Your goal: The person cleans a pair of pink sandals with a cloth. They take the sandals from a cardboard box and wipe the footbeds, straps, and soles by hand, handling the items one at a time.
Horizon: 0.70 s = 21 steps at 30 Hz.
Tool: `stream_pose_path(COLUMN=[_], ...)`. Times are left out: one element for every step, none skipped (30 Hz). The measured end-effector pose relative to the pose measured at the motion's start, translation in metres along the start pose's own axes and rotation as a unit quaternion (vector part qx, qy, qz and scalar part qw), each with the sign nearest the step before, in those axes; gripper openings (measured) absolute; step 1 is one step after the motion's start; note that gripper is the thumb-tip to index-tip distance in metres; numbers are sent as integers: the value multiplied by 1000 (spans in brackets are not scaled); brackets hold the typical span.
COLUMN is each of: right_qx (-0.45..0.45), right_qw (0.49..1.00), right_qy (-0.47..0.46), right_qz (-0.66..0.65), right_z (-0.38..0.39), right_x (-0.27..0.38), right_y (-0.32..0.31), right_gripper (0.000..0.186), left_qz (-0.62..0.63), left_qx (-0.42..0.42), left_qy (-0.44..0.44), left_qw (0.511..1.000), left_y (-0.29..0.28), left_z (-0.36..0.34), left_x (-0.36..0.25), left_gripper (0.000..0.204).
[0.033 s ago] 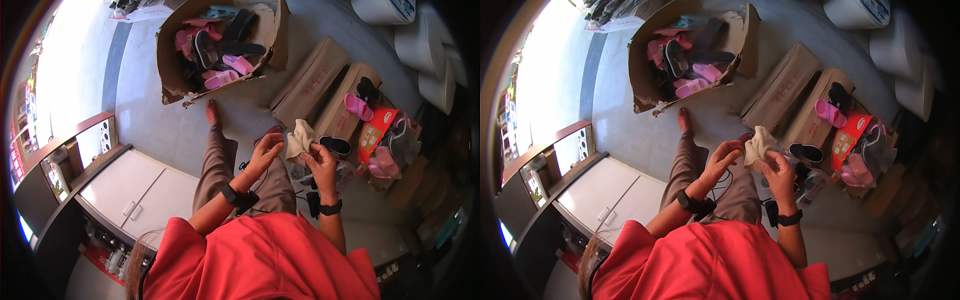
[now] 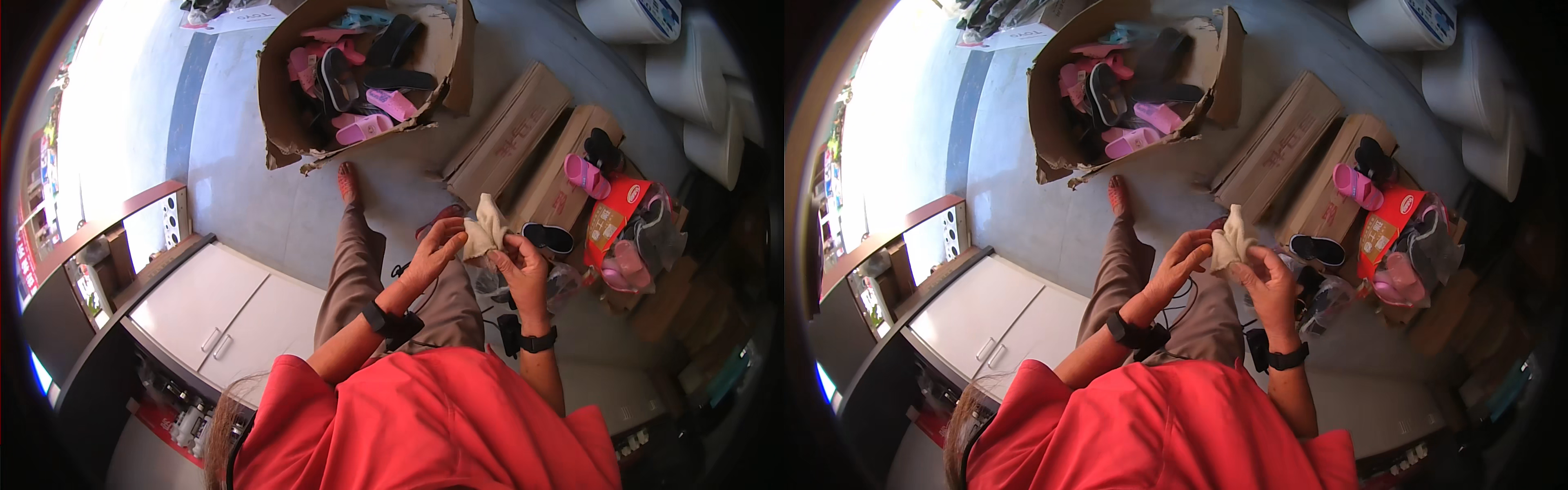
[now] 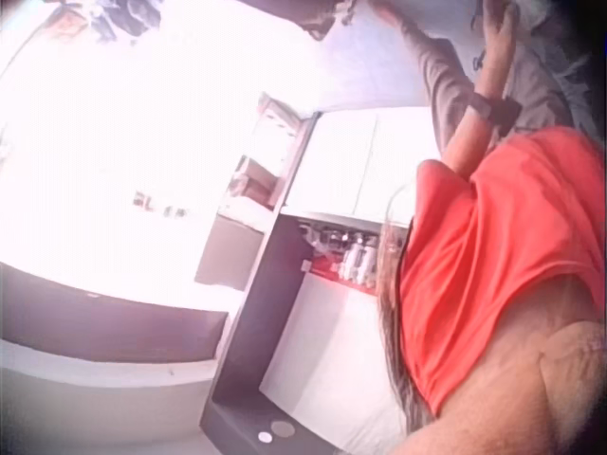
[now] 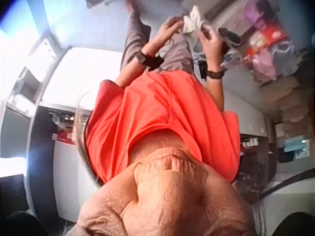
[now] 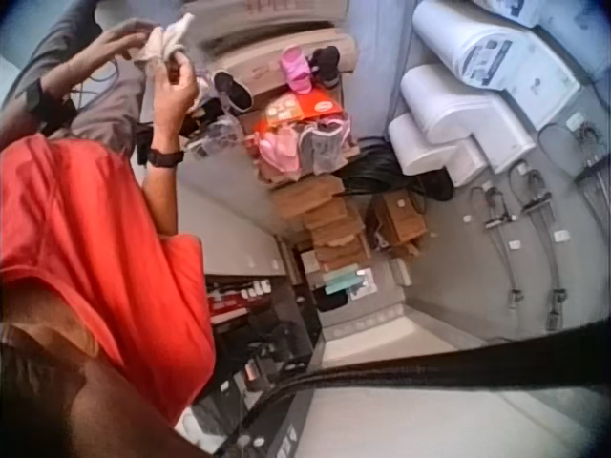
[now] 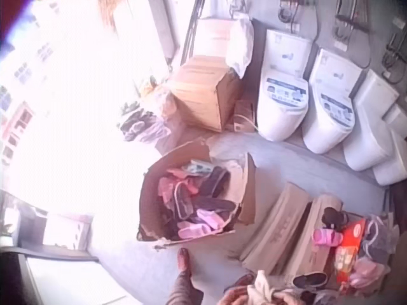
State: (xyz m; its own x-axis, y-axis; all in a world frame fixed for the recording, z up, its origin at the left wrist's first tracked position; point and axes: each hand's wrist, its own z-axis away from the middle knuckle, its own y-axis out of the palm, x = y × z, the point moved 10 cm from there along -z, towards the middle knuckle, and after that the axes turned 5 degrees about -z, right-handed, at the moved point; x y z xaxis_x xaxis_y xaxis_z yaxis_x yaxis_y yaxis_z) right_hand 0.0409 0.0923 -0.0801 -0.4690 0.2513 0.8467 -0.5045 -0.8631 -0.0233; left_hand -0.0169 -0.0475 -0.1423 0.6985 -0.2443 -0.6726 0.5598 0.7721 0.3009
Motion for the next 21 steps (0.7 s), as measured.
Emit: stream_pose_path(right_qx=[8, 17, 38, 48, 59, 77, 94, 110, 126, 126, 127, 127, 126, 101, 76, 53, 51, 15, -18, -28, -33], right_qw=[999, 995, 992, 993, 993, 989, 983, 980, 976, 975, 977, 979, 979, 984, 989, 994, 994, 996, 996, 997, 997], right_qy=[-10, -34, -39, -46, -52, -60, -76, -82, -87, -85, -75, -64, -62, -50, -39, -38, -35, -36, -35, -26, -33], right_qz=[40, 95, 110, 98, 85, 108, 136, 147, 157, 160, 152, 145, 149, 136, 124, 82, 86, 84, 78, 64, 66], right_z=[-1, 0, 2, 3, 4, 3, 4, 4, 3, 3, 3, 3, 2, 1, 0, -2, -4, -8, -13, -17, -21], right_x=[8, 19, 28, 34, 39, 43, 51, 58, 63, 66, 66, 65, 65, 62, 57, 53, 50, 49, 49, 48, 50], right_y=[16, 34, 54, 71, 88, 106, 125, 142, 158, 171, 182, 192, 199, 200, 200, 201, 202, 195, 192, 192, 192], right_gripper=[26, 25, 24, 23, 22, 21, 20, 20, 20, 20, 20, 19, 19, 18, 17, 14, 14, 14, 14, 14, 15], left_qz=[11, 18, 61, 103, 108, 100, 92, 117, 114, 122, 129, 165, 166, 169, 171, 163, 147, 151, 153, 172, 189], left_qx=[14, 13, 23, 37, 38, 46, 53, 35, 29, 21, 12, -10, -13, -20, -28, -20, -38, -44, -55, -77, -99], left_qy=[-7, -5, -16, -26, -24, -36, -49, -35, -28, -5, 17, 1, 13, 13, 12, -3, 23, 30, 37, 34, 34], left_qw=[1000, 1000, 998, 994, 993, 993, 993, 992, 993, 992, 991, 986, 986, 985, 985, 986, 988, 987, 986, 982, 976], left_y=[-4, -12, -19, -24, -34, -44, -54, -68, -83, -97, -111, -128, -139, -150, -161, -169, -180, -188, -200, -213, -226], left_z=[5, 8, 12, 16, 18, 20, 23, 23, 24, 23, 22, 22, 21, 20, 20, 21, 22, 19, 18, 18, 19], left_x=[-4, -6, -6, -9, -15, -18, -21, -24, -28, -35, -41, -39, -47, -49, -50, -52, -60, -65, -66, -60, -54], left_gripper=[47, 47, 51, 55, 55, 55, 55, 54, 48, 45, 42, 36, 33, 32, 31, 30, 29, 27, 26, 23, 22])
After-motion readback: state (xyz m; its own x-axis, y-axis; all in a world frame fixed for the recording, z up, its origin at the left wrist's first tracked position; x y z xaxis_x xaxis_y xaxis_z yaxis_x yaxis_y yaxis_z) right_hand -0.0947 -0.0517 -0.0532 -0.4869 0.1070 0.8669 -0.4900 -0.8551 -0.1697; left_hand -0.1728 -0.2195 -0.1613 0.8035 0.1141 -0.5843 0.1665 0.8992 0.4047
